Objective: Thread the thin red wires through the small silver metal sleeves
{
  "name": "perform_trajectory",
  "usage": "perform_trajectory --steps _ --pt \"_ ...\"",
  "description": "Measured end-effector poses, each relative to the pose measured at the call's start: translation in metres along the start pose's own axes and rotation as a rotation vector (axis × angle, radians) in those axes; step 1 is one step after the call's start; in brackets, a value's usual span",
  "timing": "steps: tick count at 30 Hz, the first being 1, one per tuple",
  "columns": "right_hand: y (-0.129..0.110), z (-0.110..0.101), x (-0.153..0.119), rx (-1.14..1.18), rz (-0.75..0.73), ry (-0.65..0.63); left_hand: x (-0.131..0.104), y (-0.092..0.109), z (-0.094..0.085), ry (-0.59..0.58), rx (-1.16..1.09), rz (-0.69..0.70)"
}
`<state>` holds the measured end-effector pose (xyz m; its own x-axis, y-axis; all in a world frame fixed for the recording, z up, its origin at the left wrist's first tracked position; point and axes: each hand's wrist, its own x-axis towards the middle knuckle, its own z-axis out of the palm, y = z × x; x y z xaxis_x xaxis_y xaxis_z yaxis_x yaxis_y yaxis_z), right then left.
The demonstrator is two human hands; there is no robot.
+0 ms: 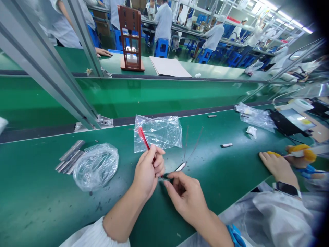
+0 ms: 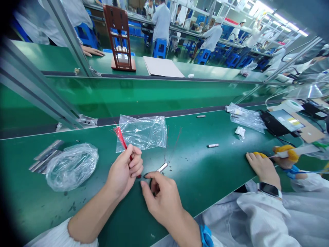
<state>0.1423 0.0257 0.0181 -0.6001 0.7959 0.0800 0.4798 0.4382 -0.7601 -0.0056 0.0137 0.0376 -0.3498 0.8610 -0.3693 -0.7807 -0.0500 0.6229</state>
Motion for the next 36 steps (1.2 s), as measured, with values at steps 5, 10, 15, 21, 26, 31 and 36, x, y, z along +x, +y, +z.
perform_trajectory --steps 5,10,15,21,26,31,36 --pt "-0.003 0.008 0.002 -0.023 0.034 -0.016 -0.001 0.001 0.000 -0.016 -0.007 -0.012" --pt "-0.005 0.008 0.002 -0.009 0.041 0.012 -0.002 -0.001 0.001 -0.024 -0.006 -0.015" --pt "-0.001 -0.005 -0.007 0.004 -0.019 -0.015 0.003 0.016 -0.001 0.038 -0.080 0.047" --pt "0.021 -0.024 -0.029 0.075 -0.024 0.116 0.012 0.061 -0.016 0.195 -0.215 0.310" --pt "0.027 -0.024 -0.032 0.216 0.042 0.243 0.014 0.060 -0.018 0.321 -0.184 0.433" --pt "0.012 -0.015 -0.015 0.449 0.127 0.228 0.005 0.021 -0.007 0.003 0.131 0.206" --pt "-0.002 -0.007 0.000 0.620 0.233 0.157 -0.005 -0.001 -0.005 -0.182 0.443 0.211"
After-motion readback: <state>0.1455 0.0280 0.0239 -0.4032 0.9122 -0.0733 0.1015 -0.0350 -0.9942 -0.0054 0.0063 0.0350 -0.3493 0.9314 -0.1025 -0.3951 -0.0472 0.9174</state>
